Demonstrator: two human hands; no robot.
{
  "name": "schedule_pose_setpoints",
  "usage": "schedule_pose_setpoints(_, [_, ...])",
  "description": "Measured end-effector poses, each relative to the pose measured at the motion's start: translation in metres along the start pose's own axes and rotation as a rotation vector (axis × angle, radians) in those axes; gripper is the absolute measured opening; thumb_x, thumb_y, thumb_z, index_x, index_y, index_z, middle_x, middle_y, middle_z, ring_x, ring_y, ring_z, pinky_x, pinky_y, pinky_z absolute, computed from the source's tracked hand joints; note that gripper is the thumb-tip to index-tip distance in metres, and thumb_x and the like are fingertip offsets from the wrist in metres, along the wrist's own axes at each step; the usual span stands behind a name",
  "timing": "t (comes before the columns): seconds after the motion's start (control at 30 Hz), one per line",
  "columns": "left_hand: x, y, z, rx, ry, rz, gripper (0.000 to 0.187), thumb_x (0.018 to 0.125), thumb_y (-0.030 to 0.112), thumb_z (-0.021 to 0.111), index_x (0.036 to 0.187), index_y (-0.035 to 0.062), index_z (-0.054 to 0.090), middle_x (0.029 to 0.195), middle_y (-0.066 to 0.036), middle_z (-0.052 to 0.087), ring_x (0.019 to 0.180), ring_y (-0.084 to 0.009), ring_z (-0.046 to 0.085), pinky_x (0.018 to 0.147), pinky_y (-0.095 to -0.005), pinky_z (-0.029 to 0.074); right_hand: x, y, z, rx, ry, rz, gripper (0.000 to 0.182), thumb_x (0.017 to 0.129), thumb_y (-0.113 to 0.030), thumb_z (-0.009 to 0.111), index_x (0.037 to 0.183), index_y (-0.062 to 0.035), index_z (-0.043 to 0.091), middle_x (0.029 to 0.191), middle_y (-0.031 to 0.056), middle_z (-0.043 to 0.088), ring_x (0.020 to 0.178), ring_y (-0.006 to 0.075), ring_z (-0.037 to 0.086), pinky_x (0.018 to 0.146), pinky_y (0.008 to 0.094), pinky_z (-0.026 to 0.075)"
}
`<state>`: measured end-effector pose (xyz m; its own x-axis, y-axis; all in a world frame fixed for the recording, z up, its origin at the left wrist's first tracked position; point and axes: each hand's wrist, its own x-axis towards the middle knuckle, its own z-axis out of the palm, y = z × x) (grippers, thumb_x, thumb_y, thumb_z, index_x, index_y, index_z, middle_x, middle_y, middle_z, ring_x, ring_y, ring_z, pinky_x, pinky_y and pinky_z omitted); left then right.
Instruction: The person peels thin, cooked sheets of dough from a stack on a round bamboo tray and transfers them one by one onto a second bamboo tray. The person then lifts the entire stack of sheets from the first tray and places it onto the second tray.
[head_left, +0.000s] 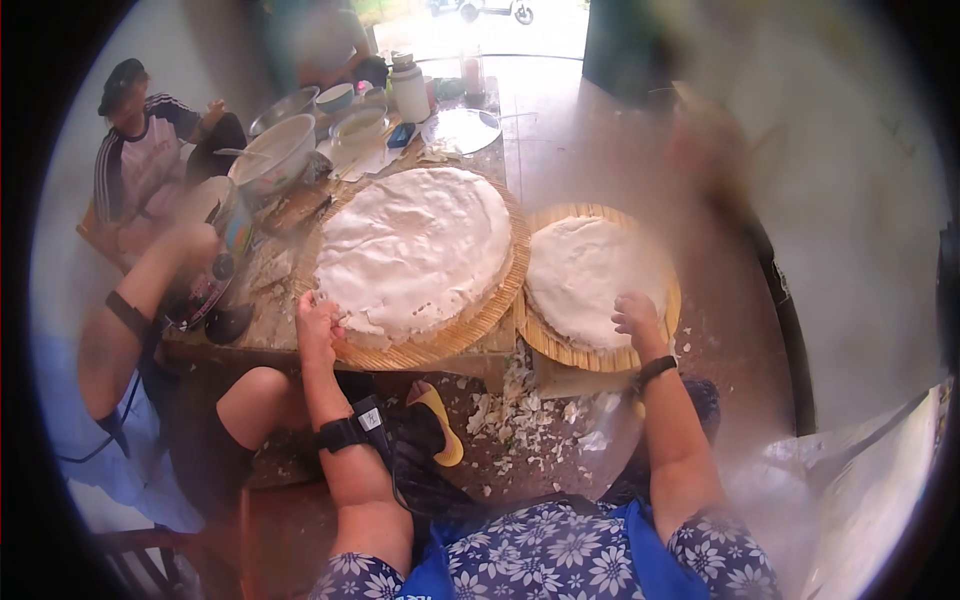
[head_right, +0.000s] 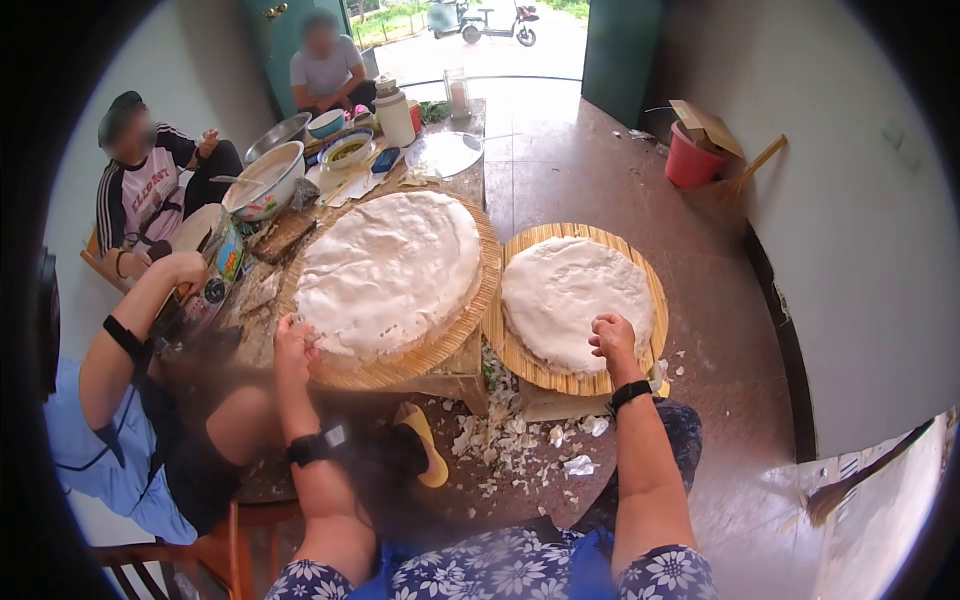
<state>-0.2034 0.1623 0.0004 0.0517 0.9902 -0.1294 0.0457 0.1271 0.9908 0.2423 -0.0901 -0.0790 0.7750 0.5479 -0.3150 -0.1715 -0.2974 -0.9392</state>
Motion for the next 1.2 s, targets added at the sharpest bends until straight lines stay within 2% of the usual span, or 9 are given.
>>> schedule_pose_setpoints(0.17, [-0.007,0.005,0.005,0.252,0.114,0.051,0.045,0.072,0.009,0.057,0.115,0.0011,0.047,0.074,-0.005,0.057,0.051,-0.0078,0.051,0.036,-0.021,0.037,0.033,0.056,-0.032,-0.028,0.187,0.149,0.016,0.08,-0.012,0.053,0.093,-0.0056,0.06,0.075,0.0061,0.059,0.056,0.0166,0.058,0.041,0.0283,0.047])
schedule_pose_setpoints(0.27, [-0.016,0.019,0.008,0.386,0.084,0.023,0.054,0.07,0.011,0.061,0.119,-0.0014,0.044,0.083,-0.011,0.06,0.062,-0.0154,0.058,0.047,-0.0282,0.047,0.03,0.069,-0.045,0.036,0.337,0.156,0.018,0.08,-0.012,0.049,0.091,-0.0045,0.06,0.073,0.0085,0.059,0.055,0.0182,0.058,0.043,0.0303,0.048])
schedule_pose_setpoints(0.37, [0.021,-0.023,-0.009,0.475,0.224,0.265,0.063,0.067,0.014,0.064,0.123,-0.0026,0.041,0.095,-0.016,0.061,0.08,-0.0238,0.061,0.068,-0.0342,0.051,0.035,0.079,-0.055,0.104,0.366,0.183,0.019,0.08,-0.013,0.048,0.091,-0.0038,0.06,0.072,0.0093,0.059,0.054,0.019,0.058,0.043,0.0311,0.048])
schedule_pose_setpoints(0.47, [0.023,-0.022,-0.014,0.525,0.157,0.179,0.069,0.065,0.017,0.067,0.125,-0.0029,0.041,0.105,-0.021,0.059,0.097,-0.0296,0.058,0.087,-0.0349,0.044,0.035,0.077,-0.06,0.12,0.379,0.227,0.019,0.08,-0.013,0.048,0.09,-0.0034,0.061,0.072,0.0092,0.059,0.054,0.0193,0.058,0.043,0.031,0.047])
schedule_pose_setpoints(0.63, [0.035,-0.029,-0.017,0.771,0.273,0.465,0.06,0.069,0.016,0.067,0.123,0.0008,0.047,0.109,-0.023,0.058,0.104,-0.0338,0.054,0.092,-0.0353,0.04,0.032,0.073,-0.062,0.137,0.39,0.258,0.014,0.077,-0.01,0.054,0.088,-0.0034,0.061,0.071,0.0074,0.059,0.05,0.0168,0.056,0.04,0.0295,0.046])
schedule_pose_setpoints(0.77, [-0.013,0.022,0.032,0.77,0.269,0.827,0.042,0.076,0.008,0.063,0.117,0.0039,0.054,0.107,-0.016,0.06,0.093,-0.0277,0.058,0.084,-0.0332,0.045,0.035,0.071,-0.064,0.178,0.338,0.276,0.012,0.077,-0.01,0.056,0.086,-0.0045,0.062,0.068,0.0057,0.058,0.049,0.0152,0.055,0.04,0.0288,0.046])
schedule_pose_setpoints(0.87, [-0.058,0.043,0.084,0.372,-0.004,0.563,0.033,0.079,0.003,0.059,0.113,0.0059,0.058,0.099,-0.009,0.063,0.076,-0.016,0.058,0.071,-0.0277,0.048,0.039,0.074,-0.067,0.19,0.335,0.294,0.01,0.078,-0.012,0.057,0.085,-0.0058,0.062,0.066,0.0043,0.057,0.048,0.0144,0.054,0.04,0.0281,0.045])
schedule_pose_setpoints(0.93, [-0.084,0.043,0.117,0.303,-0.196,0.572,0.033,0.08,0.002,0.059,0.113,0.0072,0.058,0.09,-0.005,0.063,0.066,-0.0082,0.053,0.061,-0.0235,0.046,0.037,0.071,-0.066,0.213,0.339,0.311,0.009,0.078,-0.013,0.059,0.085,-0.0071,0.061,0.066,0.0034,0.057,0.047,0.014,0.053,0.04,0.0272,0.044])
schedule_pose_setpoints(1.2, [-0.153,0.011,0.199,0.553,-0.825,0.76,0.032,0.078,0.005,0.061,0.11,0.0059,0.056,0.094,-0.009,0.062,0.075,-0.0168,0.06,0.068,-0.0273,0.049,0.027,0.038,-0.064,0.362,0.196,0.248,0.01,0.08,-0.019,0.063,0.083,-0.0123,0.056,0.066,-0.0011,0.052,0.057,0.0131,0.054,0.048,0.029,0.046])
